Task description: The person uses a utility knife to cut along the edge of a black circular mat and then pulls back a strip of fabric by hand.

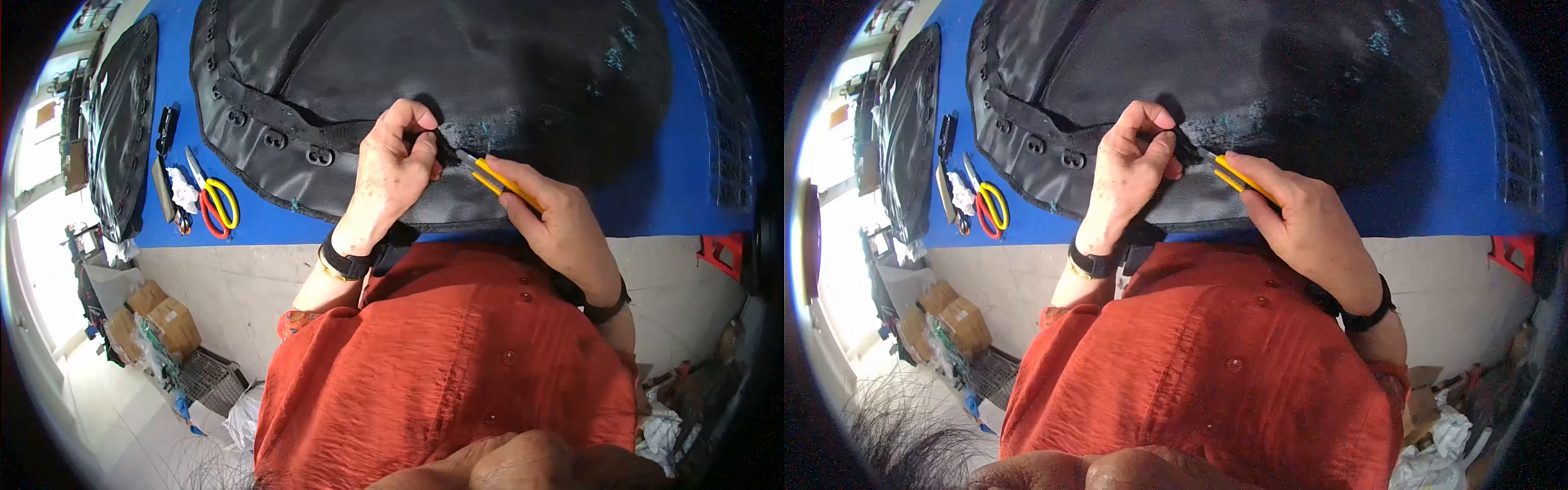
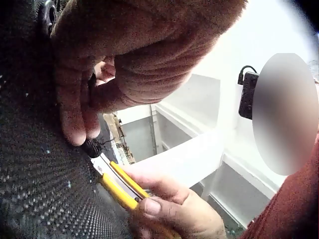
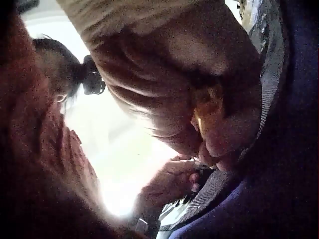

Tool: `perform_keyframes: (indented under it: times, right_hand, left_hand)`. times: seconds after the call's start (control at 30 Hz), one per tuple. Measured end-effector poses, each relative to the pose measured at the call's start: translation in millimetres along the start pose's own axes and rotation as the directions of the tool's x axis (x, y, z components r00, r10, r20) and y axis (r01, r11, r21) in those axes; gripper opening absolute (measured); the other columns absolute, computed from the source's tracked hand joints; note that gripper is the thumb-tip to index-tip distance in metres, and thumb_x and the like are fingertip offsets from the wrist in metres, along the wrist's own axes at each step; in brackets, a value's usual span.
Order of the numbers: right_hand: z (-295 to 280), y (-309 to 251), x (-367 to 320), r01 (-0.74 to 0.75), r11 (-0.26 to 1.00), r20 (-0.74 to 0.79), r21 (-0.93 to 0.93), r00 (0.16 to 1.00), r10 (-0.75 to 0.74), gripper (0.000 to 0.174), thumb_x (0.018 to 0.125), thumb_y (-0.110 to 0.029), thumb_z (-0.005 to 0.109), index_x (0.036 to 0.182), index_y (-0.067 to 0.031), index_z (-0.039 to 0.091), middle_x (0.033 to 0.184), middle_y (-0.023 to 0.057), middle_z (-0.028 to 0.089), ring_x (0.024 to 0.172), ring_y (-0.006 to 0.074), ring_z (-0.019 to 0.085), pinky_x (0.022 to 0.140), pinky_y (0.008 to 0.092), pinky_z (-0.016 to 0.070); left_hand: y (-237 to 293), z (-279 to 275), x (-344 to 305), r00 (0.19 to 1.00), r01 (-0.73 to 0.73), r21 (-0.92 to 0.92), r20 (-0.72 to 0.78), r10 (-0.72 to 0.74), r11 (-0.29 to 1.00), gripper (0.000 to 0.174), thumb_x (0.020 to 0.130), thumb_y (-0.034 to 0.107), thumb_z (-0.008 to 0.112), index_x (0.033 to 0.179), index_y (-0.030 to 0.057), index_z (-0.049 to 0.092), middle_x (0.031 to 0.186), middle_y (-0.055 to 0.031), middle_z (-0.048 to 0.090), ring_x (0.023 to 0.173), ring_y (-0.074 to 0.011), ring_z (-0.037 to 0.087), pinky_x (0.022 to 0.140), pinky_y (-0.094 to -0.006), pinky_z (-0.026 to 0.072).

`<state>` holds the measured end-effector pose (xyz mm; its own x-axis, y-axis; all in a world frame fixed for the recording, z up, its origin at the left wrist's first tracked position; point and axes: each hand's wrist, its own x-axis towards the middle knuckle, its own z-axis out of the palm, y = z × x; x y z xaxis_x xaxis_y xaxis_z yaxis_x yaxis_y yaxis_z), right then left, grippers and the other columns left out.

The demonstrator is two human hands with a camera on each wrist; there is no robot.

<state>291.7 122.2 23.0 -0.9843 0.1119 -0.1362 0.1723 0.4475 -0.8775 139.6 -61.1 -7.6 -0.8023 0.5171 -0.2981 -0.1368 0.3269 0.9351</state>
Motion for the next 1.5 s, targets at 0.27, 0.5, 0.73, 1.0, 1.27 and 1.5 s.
perform_keyframes:
  times: [0.27, 0.5, 0.73, 1.0, 1.27, 1.5]
  right_hand:
    - [1.5, 12.4, -8.1, 0.027, 0.999, -0.022, 0.021, 0.999, -0.027, 0.039, 0.101, -0.007, 0.064, 0.140, -0.0060, 0.063, 0.130, 0.0201, 0.071, 0.114, 0.0382, 0.072, 0.095, 0.0426, 0.0585]
    - [2.9, 17.4, -9.3, 0.043, 0.998, -0.023, 0.047, 0.999, -0.042, 0.039, 0.102, -0.008, 0.063, 0.141, -0.0050, 0.062, 0.132, 0.0200, 0.071, 0.117, 0.0364, 0.071, 0.097, 0.0412, 0.0581]
    - [2.7, 16.7, -9.4, 0.033, 0.998, -0.021, 0.058, 0.999, -0.032, 0.039, 0.101, -0.007, 0.064, 0.141, -0.0047, 0.063, 0.132, 0.0193, 0.071, 0.118, 0.0358, 0.071, 0.098, 0.0404, 0.0578]
    - [-2.0, 9.4, -1.8, 0.065, 0.997, -0.126, 0.039, 0.990, -0.060, 0.039, 0.100, -0.006, 0.066, 0.139, -0.0046, 0.064, 0.132, 0.0190, 0.071, 0.118, 0.0342, 0.072, 0.097, 0.0392, 0.0584]
    - [9.1, 7.4, 15.1, 0.105, 0.994, -0.141, 0.031, 0.985, -0.099, 0.038, 0.101, -0.006, 0.066, 0.138, -0.0044, 0.064, 0.127, 0.0202, 0.072, 0.113, 0.0350, 0.073, 0.092, 0.0400, 0.0593]
    - [14.4, 8.1, 20.8, 0.116, 0.993, -0.149, 0.020, 0.983, -0.111, 0.039, 0.100, -0.006, 0.066, 0.139, -0.0031, 0.063, 0.126, 0.0211, 0.073, 0.112, 0.0352, 0.074, 0.092, 0.0398, 0.0595]
  left_hand:
    - [-7.6, 8.9, 1.1, 0.963, -0.197, 0.421, -0.087, 0.256, 0.886, 0.012, 0.095, 0.009, 0.074, 0.102, -0.0003, 0.069, 0.090, -0.0076, 0.066, 0.061, -0.0111, 0.066, 0.057, -0.0270, 0.0529]
    - [-3.1, 8.1, 0.4, 0.968, -0.170, 0.482, -0.081, 0.237, 0.859, 0.025, 0.092, 0.011, 0.080, 0.106, -0.0001, 0.063, 0.082, -0.0063, 0.067, 0.059, -0.0106, 0.066, 0.054, -0.0269, 0.0517]
    - [12.9, 7.6, -3.8, 0.996, 0.044, 0.218, -0.084, -0.026, 0.975, 0.022, 0.094, 0.004, 0.075, 0.106, -0.0003, 0.057, 0.076, -0.0052, 0.066, 0.062, -0.0114, 0.069, 0.056, -0.0255, 0.0556]
    - [5.3, 3.2, -3.0, 0.995, 0.079, 0.005, -0.070, -0.078, 0.997, 0.012, 0.098, -0.001, 0.066, 0.101, 0.0003, 0.054, 0.079, -0.0064, 0.067, 0.062, -0.0122, 0.070, 0.056, -0.0255, 0.0567]
    - [7.8, 2.7, -6.2, 0.995, 0.076, 0.063, -0.066, -0.072, 0.995, 0.013, 0.099, 0.000, 0.065, 0.100, 0.0005, 0.052, 0.081, -0.0065, 0.065, 0.064, -0.0136, 0.071, 0.057, -0.0264, 0.0572]
    - [6.3, 3.2, -6.2, 0.994, 0.082, 0.026, -0.068, -0.080, 0.996, 0.013, 0.099, 0.001, 0.065, 0.100, 0.0002, 0.052, 0.081, -0.0065, 0.065, 0.064, -0.0128, 0.071, 0.057, -0.0255, 0.0570]
